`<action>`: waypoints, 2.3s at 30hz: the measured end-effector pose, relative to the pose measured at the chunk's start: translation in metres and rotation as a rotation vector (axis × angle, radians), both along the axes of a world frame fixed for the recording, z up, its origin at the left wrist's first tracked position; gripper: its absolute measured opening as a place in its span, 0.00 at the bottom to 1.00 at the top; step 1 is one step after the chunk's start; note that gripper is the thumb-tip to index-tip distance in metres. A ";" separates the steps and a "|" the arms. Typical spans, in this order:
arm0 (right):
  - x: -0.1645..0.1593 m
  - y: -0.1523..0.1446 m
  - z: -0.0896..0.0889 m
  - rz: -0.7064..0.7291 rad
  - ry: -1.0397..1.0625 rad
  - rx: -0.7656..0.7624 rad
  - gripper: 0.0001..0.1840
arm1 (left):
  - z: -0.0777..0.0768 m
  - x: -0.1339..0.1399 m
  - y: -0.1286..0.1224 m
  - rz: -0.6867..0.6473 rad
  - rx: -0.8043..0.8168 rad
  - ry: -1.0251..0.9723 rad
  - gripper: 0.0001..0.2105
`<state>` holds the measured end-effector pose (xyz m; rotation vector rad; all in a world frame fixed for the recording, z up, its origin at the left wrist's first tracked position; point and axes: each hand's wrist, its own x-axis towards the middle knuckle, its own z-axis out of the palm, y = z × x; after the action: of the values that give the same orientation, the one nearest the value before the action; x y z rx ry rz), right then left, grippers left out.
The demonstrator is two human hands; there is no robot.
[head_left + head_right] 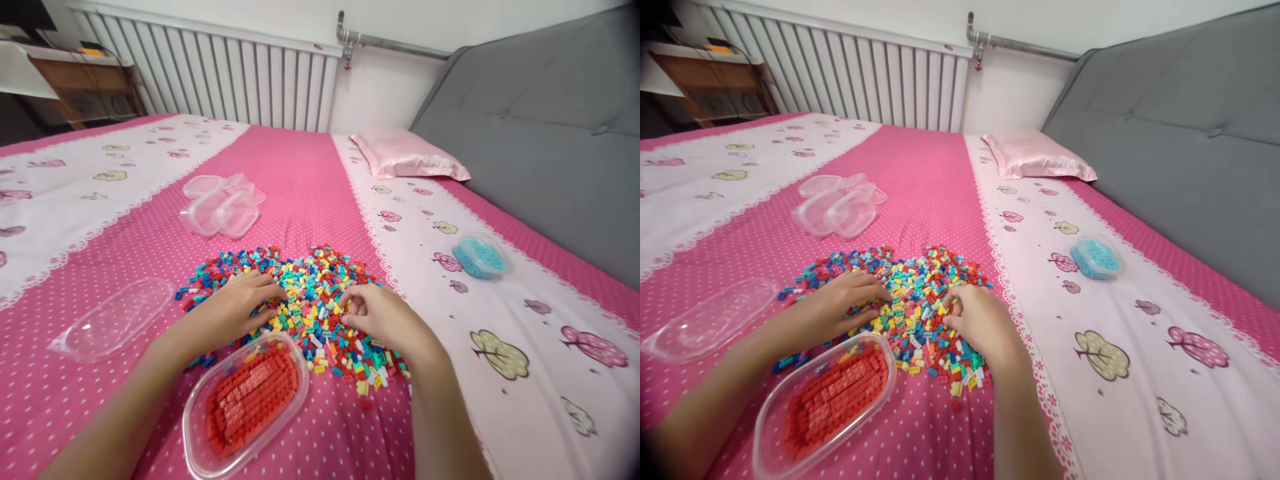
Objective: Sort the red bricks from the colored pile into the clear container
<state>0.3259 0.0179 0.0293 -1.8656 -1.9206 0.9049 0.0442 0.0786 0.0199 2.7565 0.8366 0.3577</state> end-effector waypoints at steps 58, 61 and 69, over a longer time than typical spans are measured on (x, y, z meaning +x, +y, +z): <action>-0.024 -0.004 0.003 -0.028 -0.297 0.043 0.18 | 0.007 -0.001 -0.004 0.013 -0.004 0.037 0.07; -0.022 -0.004 0.002 -0.025 -0.308 0.035 0.18 | 0.007 -0.001 -0.005 0.019 -0.007 0.047 0.08; -0.028 -0.003 0.001 -0.023 -0.334 0.011 0.15 | 0.006 -0.002 -0.004 0.010 -0.021 0.028 0.08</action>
<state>0.2975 0.0146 0.0302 -2.1381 -2.0765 0.6016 0.0425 0.0743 0.0258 2.7451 0.8568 0.3113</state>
